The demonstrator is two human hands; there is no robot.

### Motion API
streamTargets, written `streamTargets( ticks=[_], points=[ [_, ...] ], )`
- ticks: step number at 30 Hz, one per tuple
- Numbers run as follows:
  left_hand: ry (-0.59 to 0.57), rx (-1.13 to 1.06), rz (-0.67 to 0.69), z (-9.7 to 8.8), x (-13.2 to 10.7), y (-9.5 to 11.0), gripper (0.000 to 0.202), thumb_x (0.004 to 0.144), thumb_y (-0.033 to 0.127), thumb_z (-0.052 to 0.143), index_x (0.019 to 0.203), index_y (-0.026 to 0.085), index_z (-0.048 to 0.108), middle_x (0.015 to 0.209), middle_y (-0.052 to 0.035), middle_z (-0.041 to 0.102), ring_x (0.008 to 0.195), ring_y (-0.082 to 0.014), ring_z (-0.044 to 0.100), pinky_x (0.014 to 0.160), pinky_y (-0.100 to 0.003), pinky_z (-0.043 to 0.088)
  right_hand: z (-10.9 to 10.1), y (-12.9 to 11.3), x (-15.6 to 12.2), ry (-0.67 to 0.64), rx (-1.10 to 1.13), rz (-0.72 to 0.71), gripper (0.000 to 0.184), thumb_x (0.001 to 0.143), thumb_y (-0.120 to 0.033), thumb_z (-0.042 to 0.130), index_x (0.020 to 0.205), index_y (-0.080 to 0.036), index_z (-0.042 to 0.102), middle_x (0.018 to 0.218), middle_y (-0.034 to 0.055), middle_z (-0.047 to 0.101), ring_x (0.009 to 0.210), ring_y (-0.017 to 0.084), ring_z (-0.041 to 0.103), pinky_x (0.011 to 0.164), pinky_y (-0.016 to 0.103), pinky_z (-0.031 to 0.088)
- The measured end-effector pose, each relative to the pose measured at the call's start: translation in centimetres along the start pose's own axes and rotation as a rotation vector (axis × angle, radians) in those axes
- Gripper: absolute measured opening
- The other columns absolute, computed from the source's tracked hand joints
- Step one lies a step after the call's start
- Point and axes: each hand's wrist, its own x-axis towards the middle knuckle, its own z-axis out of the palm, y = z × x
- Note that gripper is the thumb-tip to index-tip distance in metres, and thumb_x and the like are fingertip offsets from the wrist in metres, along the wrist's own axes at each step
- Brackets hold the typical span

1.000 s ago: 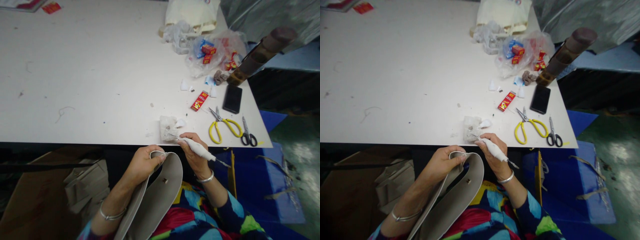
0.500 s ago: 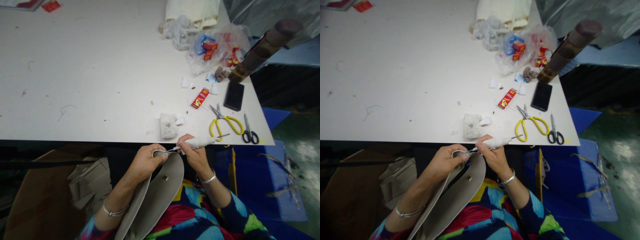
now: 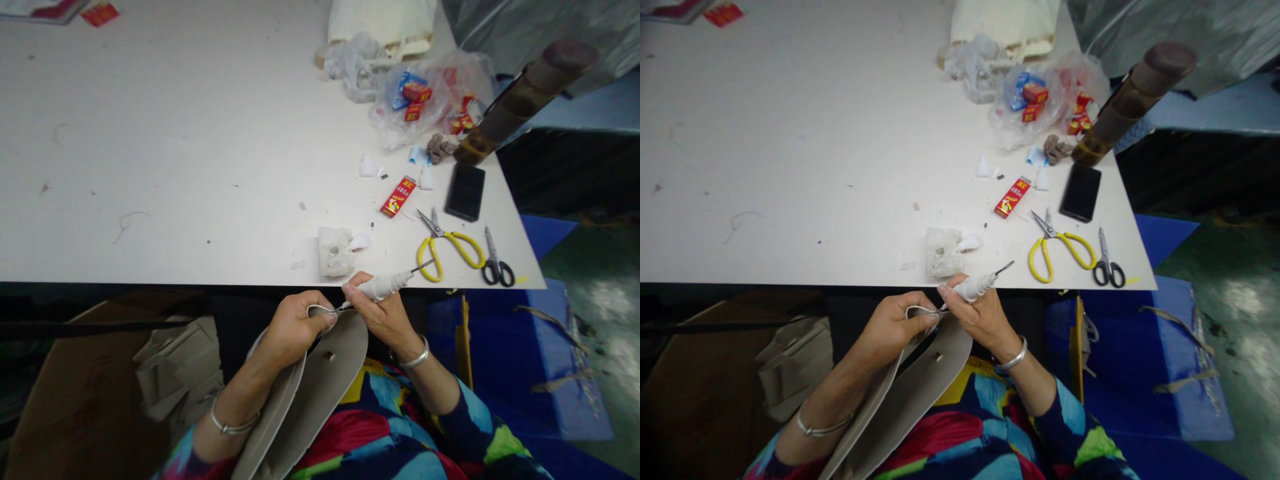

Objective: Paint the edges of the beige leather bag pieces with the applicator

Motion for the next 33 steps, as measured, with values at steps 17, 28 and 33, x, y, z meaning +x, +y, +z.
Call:
streamTargets(
  ticks=[17,28,33],
  points=[
    [0.121,-0.104,-0.072,-1.2,0.2,0.2,0.022,0.071,0.036,0.078,0.078,0.016,0.072,0.062,-0.002,0.066,0.056,-0.0157,0.056,0.056,-0.026,0.042,0.4,1.7,-1.5,0.367,0.123,-0.011,0.027,0.1,-0.049,0.07,0.094,-0.023,0.071,0.082,0.0013,0.069,0.074,0.018,0.065,0.07,0.033,0.053],
    [0.117,-0.337,-0.139,-2.9,0.6,0.5,0.031,0.062,0.036,0.088,0.079,0.016,0.071,0.062,-0.0008,0.067,0.052,-0.0142,0.057,0.053,-0.025,0.045,-0.1,1.4,0.1,0.331,-0.001,0.001,0.024,0.099,-0.046,0.071,0.092,-0.023,0.071,0.082,0.0008,0.07,0.073,0.018,0.064,0.071,0.032,0.054],
    [0.093,-0.366,-0.156,-3.0,0.8,0.3,0.036,0.06,0.037,0.091,0.079,0.015,0.07,0.063,-0.0013,0.068,0.052,-0.0138,0.058,0.053,-0.025,0.045,0.0,1.5,0.3,0.318,-0.052,-0.092,0.019,0.1,-0.041,0.071,0.094,-0.024,0.073,0.088,0.0024,0.072,0.08,0.019,0.067,0.076,0.033,0.054]
  ],
)
